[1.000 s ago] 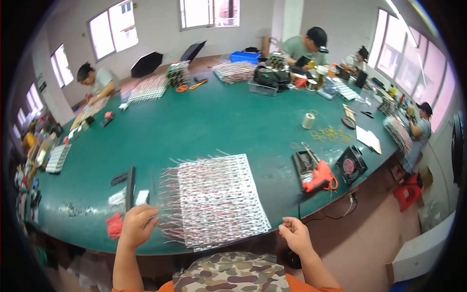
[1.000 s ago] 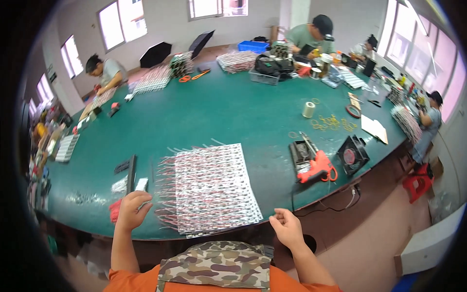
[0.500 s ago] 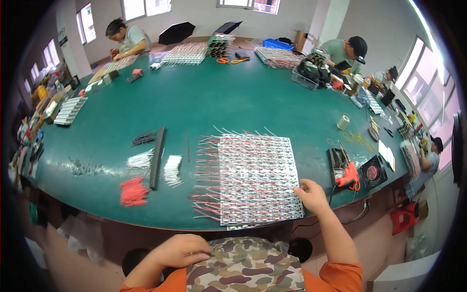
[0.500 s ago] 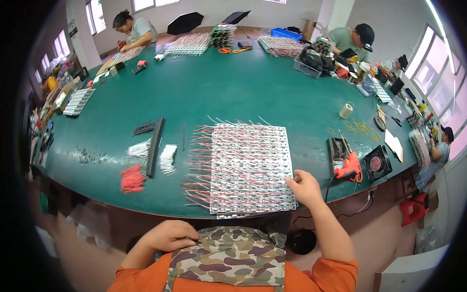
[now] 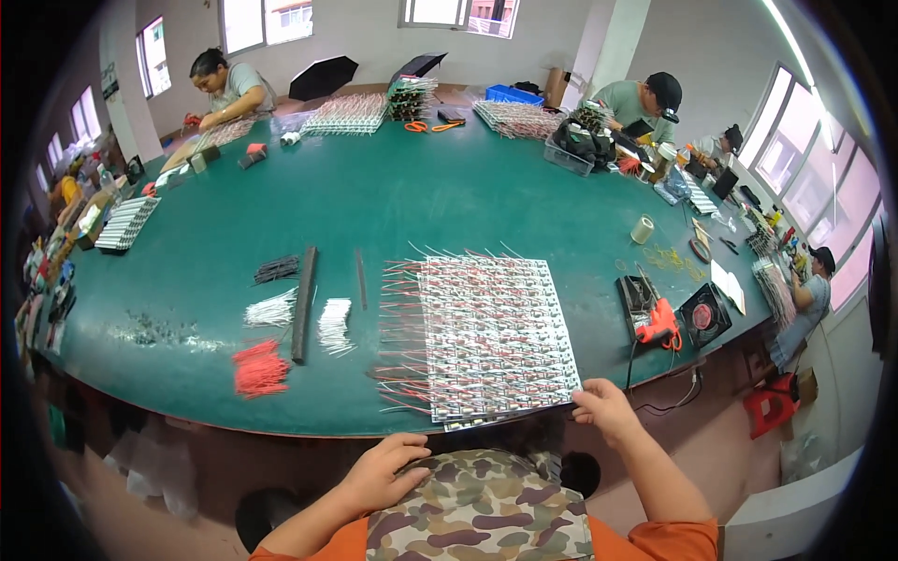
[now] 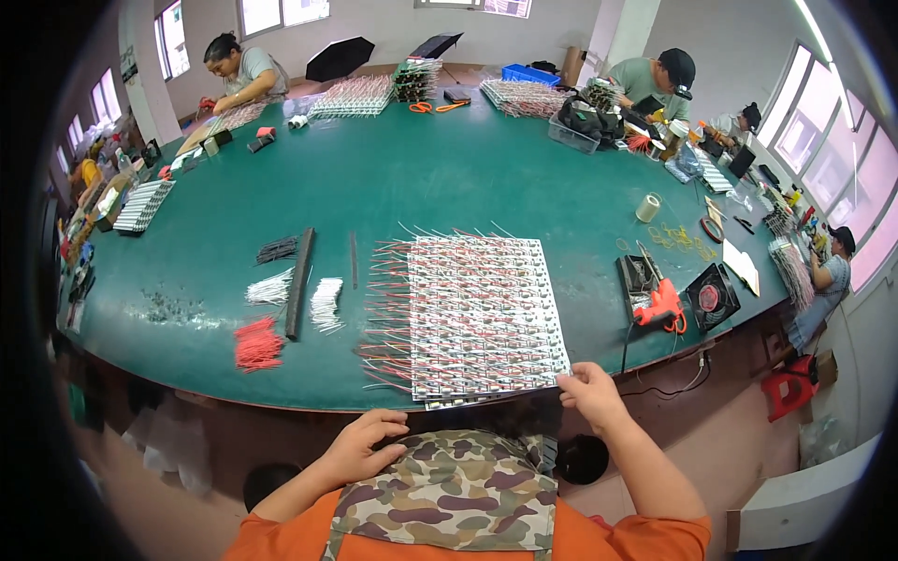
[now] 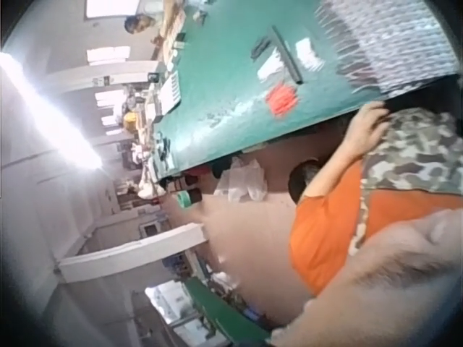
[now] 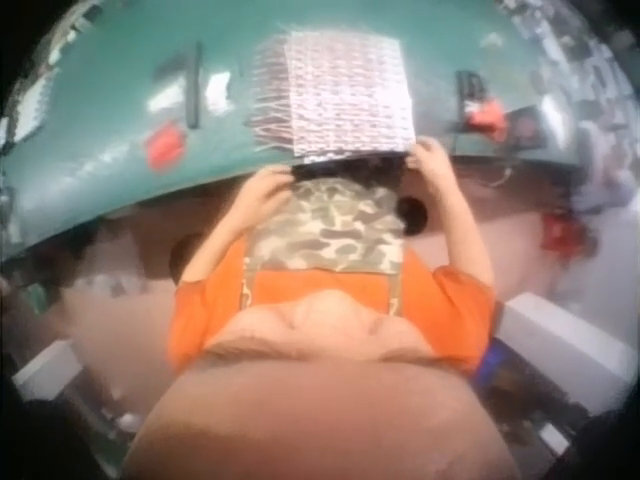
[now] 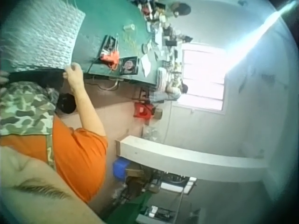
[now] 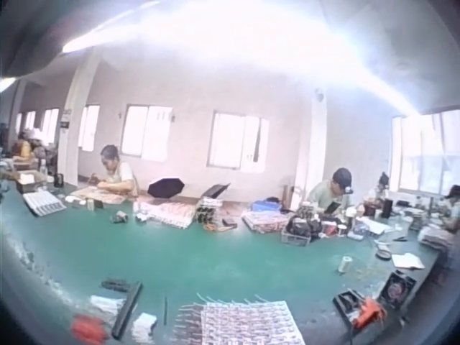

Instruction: The person organizes bundles of wires and circuit boards on a table, solders connections onto the circuit board panels using a soldering gun, and stacks the panels.

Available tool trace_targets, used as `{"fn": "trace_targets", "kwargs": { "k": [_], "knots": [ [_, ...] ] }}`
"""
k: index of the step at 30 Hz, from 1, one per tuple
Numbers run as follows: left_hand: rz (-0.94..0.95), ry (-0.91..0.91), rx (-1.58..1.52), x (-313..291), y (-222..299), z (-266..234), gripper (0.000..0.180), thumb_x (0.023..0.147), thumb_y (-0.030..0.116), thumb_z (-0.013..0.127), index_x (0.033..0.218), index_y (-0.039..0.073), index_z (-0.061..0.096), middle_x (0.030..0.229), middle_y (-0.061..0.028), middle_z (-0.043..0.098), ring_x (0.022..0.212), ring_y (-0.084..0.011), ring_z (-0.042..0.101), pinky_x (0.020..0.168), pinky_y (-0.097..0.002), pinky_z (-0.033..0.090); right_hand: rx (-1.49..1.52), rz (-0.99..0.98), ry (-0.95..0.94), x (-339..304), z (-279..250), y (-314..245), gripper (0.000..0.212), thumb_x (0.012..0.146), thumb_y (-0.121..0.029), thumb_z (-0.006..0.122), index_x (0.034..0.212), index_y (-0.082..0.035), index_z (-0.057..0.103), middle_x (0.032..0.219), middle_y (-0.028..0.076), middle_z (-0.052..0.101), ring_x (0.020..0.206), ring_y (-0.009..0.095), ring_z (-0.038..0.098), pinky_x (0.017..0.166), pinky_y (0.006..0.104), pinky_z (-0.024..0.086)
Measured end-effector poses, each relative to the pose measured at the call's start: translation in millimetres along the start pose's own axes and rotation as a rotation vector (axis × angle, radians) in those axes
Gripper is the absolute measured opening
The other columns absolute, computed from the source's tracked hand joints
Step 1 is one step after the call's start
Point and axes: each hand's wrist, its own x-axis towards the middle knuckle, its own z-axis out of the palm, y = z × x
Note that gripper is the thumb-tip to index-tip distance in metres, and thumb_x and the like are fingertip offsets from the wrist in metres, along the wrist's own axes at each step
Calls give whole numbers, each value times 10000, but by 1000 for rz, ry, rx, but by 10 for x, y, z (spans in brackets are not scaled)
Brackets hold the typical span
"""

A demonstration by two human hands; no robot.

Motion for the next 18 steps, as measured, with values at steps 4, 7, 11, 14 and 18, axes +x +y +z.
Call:
{"fn": "trace_targets", "kwargs": {
  "k": [4, 7, 11, 14, 18],
  "knots": [
    [-116, 129, -82, -46, -29, 91, 366, 887, 115, 732, 1220, 12, 620, 1368, -186, 529, 1095, -273, 639, 891, -344, 553, 81, 141, -73, -10, 14, 69, 584, 882, -203, 754, 1322, 88, 502, 971, 131, 671, 765, 151, 640, 671, 287, 538],
    [-177, 57, -244, -10, -47, 211, 500, 901, 116, 724, 1336, -22, 518, 1478, -231, 368, 1124, -251, 621, 946, -352, 557, -64, 62, 8, -48, -36, 61, 606, 886, -247, 752, 1309, 110, 505, 949, 141, 673, 737, 159, 642, 645, 294, 545],
    [-221, 47, -317, 76, -63, 279, 594, 915, 113, 708, 1415, -30, 423, 1527, -234, 289, 1194, -279, 594, 1014, -374, 521, -39, 64, 6, 32, -70, 114, 551, 897, -274, 738, 1233, 119, 548, 926, 143, 670, 716, 156, 634, 612, 291, 538],
    [-230, 33, -411, 110, -138, 376, 663, 921, 122, 700, 1455, -58, 350, 1578, -255, 212, 1271, -293, 553, 1037, -378, 505, -25, 88, -30, 81, -36, 56, 464, 907, -272, 729, 1130, 110, 591, 881, 133, 665, 682, 144, 618, 587, 283, 524],
    [-230, -5, -457, 122, -237, 436, 702, 923, 134, 702, 1478, -64, 320, 1580, -263, 217, 1319, -307, 514, 1068, -386, 482, -64, 85, -33, 116, -13, 56, 321, 941, -262, 679, 944, 57, 649, 737, 68, 615, 558, 126, 557, 523, 261, 483]
  ]
}}
